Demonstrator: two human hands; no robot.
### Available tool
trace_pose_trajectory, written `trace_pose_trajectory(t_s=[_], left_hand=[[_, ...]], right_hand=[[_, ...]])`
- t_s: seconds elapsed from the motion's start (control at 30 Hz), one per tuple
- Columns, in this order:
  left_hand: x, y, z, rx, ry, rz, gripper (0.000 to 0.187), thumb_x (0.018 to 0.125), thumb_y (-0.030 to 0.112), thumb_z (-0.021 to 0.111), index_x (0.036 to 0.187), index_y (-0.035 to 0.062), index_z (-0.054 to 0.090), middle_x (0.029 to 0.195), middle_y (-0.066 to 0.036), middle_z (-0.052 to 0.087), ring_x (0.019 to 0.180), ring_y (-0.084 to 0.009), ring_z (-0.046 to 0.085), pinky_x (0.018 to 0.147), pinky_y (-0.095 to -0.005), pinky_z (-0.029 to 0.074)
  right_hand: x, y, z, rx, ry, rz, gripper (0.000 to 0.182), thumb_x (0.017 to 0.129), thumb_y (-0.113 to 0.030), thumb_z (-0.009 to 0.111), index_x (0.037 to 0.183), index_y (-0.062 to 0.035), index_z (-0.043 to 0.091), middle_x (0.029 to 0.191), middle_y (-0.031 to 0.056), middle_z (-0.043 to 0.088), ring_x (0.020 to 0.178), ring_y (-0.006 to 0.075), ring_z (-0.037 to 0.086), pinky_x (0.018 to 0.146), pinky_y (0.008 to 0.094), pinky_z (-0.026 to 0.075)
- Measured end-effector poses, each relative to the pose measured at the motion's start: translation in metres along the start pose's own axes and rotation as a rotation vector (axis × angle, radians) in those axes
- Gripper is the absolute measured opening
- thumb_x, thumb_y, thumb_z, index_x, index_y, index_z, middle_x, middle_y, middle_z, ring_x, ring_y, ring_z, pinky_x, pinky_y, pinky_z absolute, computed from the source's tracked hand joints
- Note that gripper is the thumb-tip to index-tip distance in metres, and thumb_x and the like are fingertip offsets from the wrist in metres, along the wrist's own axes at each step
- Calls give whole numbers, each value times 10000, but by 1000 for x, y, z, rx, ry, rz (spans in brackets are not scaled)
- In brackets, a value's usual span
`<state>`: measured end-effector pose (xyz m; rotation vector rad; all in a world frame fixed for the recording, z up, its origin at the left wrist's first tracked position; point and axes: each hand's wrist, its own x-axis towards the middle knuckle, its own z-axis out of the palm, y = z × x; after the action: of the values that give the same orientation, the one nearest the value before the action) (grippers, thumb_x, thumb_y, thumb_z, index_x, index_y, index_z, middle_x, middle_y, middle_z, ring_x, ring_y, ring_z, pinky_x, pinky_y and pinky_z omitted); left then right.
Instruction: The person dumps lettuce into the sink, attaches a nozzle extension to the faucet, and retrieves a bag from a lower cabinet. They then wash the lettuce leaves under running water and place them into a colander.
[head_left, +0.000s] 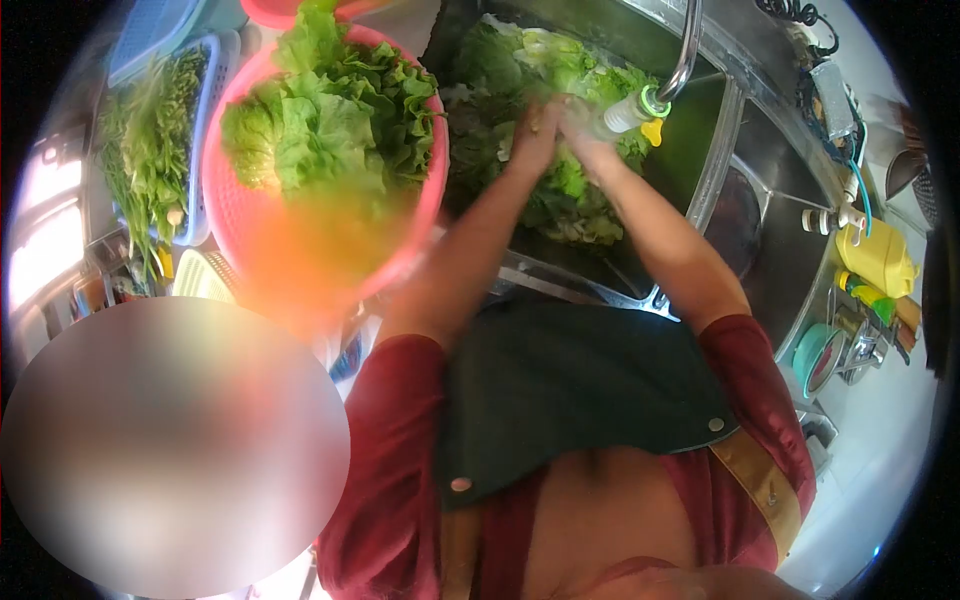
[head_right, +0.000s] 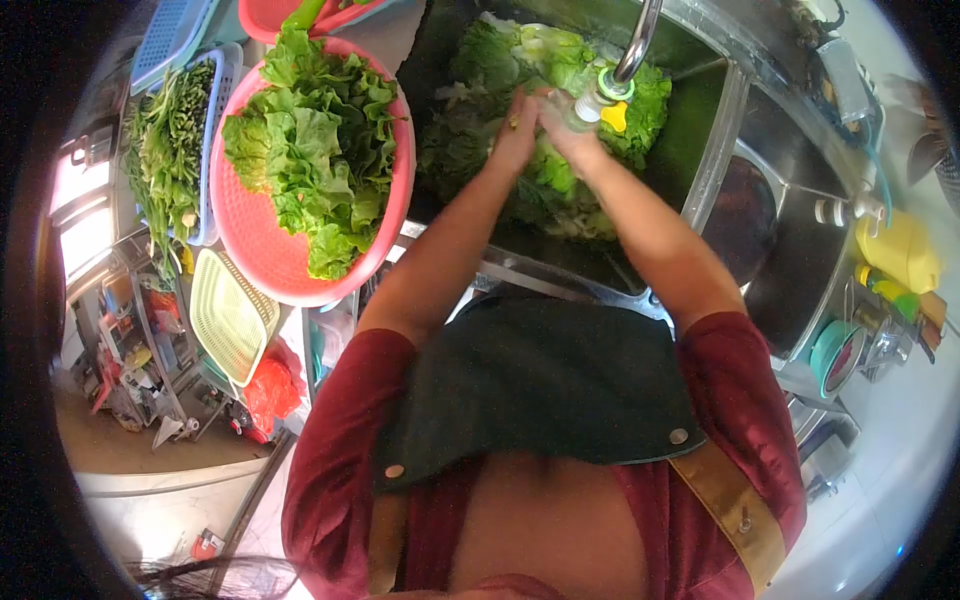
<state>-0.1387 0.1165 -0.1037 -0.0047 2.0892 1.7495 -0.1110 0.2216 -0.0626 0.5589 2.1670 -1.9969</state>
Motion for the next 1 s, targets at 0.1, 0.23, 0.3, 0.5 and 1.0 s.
trace_pose_trajectory(t_s=[0.1,0.23,0.3,0.5,1.0], left_hand=[[-8,47,-5,-497,-45,-199,770,835,554,405,1336,-7,240,1313,-212,347,1203,-342,349,1018,-361,252],[-6,27,-9,-142,-18,117,743,852,561,370,1346,23,234,1340,-187,316,1225,-325,324,1019,-399,239],[-11,18,-11,482,113,361,743,860,590,327,1365,58,203,1393,-144,257,1270,-295,268,1042,-410,196],[-39,42,-34,-1060,-215,-676,654,837,386,544,1336,69,263,1272,-147,425,1184,-279,392,987,-421,304],[-124,94,-58,200,-458,308,440,733,166,672,1116,13,515,985,-179,608,858,-268,607,755,-329,476]], right_hand=[[-13,-15,14,220,64,110,631,742,-243,687,1262,-96,361,1181,118,458,1079,248,428,935,398,323],[-7,-9,0,264,58,77,617,736,-201,689,1255,-115,367,1143,106,480,1069,233,443,912,410,352],[-7,-13,-1,549,173,76,564,750,-178,671,1236,-123,390,1125,90,491,1078,221,441,897,415,364],[-6,0,-32,740,204,88,387,790,-105,608,1149,-105,464,1020,48,548,884,194,555,733,337,471],[-128,-101,-102,-435,264,-295,427,688,-46,577,1108,-58,506,974,73,598,913,166,568,828,297,436]])
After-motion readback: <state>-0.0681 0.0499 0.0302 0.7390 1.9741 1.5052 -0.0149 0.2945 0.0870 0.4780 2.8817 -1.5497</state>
